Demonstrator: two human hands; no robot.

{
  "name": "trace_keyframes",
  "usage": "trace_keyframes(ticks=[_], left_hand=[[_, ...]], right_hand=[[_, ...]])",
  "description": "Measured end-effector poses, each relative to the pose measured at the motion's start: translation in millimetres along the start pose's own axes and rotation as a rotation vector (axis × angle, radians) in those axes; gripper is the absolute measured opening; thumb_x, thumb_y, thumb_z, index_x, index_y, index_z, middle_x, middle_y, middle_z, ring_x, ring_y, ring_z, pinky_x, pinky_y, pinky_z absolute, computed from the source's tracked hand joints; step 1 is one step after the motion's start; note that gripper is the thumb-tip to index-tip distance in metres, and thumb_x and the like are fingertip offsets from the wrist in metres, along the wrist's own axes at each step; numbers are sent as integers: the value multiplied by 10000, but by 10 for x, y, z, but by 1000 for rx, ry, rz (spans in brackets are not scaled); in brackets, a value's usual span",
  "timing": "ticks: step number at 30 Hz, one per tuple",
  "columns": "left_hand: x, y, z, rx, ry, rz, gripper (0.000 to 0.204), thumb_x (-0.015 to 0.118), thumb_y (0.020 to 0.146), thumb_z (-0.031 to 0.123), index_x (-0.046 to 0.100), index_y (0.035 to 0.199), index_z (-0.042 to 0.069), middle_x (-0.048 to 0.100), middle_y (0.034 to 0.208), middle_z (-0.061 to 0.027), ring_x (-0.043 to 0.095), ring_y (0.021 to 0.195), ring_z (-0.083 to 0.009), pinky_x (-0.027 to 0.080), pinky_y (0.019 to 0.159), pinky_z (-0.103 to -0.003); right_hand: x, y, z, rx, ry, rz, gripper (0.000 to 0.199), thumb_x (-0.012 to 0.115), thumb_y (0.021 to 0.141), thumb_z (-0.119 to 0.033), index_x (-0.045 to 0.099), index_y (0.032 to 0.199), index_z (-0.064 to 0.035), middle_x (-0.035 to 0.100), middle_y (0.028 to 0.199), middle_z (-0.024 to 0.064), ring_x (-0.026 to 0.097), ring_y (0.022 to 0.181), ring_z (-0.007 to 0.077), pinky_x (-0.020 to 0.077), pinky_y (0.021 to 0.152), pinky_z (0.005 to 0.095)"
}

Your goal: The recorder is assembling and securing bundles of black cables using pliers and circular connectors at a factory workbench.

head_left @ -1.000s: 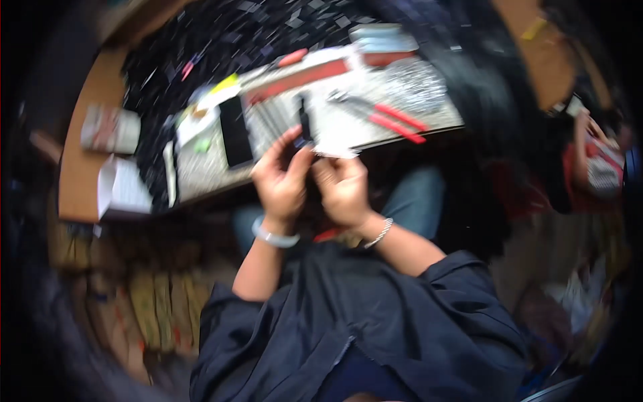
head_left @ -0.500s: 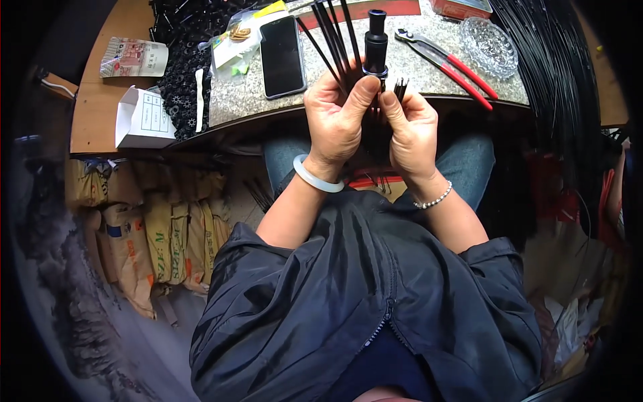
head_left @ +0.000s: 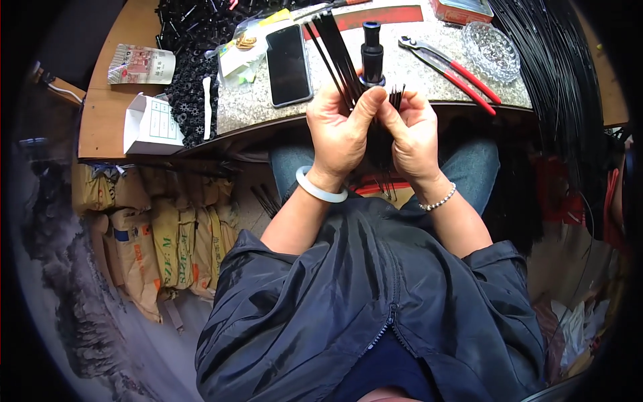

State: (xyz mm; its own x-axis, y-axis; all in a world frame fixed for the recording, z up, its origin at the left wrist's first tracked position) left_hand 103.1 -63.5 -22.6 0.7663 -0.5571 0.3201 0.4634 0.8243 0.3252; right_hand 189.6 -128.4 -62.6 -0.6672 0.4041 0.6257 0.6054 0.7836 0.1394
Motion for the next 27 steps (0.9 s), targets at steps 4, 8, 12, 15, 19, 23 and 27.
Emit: trace_keyframes(ticks=[4,8,12,15,19,23,27], left_hand=[[-14,-32,66,2,-28,16,287,689,798,81,583,1049,-11,634,815,-22,573,706,-64,475,635,-198],[-55,-30,-22,26,-13,26,298,694,791,70,584,1057,-7,634,857,-17,577,763,-74,473,699,-212],[-81,-31,-71,2,14,7,299,690,801,92,589,1065,-7,632,872,-12,563,774,-67,459,701,-207],[-42,-15,-56,40,-17,20,303,685,809,107,593,1076,-5,628,874,-4,552,770,-62,453,697,-208],[-69,-38,-76,46,26,-11,300,659,829,151,586,1076,-3,631,1031,-89,601,850,-121,471,795,-261],[-17,-36,8,77,110,4,315,650,839,168,568,1085,-10,625,979,-65,602,820,-119,489,765,-265],[31,-39,29,99,45,33,324,621,862,184,551,1106,-16,616,993,-66,601,820,-121,484,774,-263]], right_hand=[[-40,-62,14,2,65,-18,132,660,818,-54,601,923,0,635,855,32,573,766,60,459,706,186],[-3,-53,6,56,28,-16,104,666,816,-76,640,887,-6,646,814,17,566,722,49,458,678,184],[15,-12,43,146,105,-67,105,663,822,-92,637,888,-15,640,828,14,558,728,45,448,681,179],[-16,65,142,171,138,-77,106,665,823,-106,623,877,-25,625,825,3,546,727,41,437,680,173],[-13,53,110,169,106,-48,103,672,818,-105,603,853,-37,608,801,-9,535,711,36,431,671,169],[5,26,78,163,146,-61,101,677,807,-84,606,862,-38,619,795,-1,547,705,43,442,676,173],[18,19,87,209,191,-93,87,681,802,-84,626,857,-46,632,809,2,557,725,45,453,698,185]])
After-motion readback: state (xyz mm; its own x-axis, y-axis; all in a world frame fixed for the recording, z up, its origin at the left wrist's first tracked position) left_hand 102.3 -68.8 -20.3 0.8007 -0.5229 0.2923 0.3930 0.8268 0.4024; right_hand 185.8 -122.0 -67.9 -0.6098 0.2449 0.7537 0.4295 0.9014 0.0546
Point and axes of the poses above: each hand's wrist, its own y-axis towards the middle knuckle, its own x-axis out of the palm, z = x × y, the point moved 7 cm from there along y, towards the middle knuckle
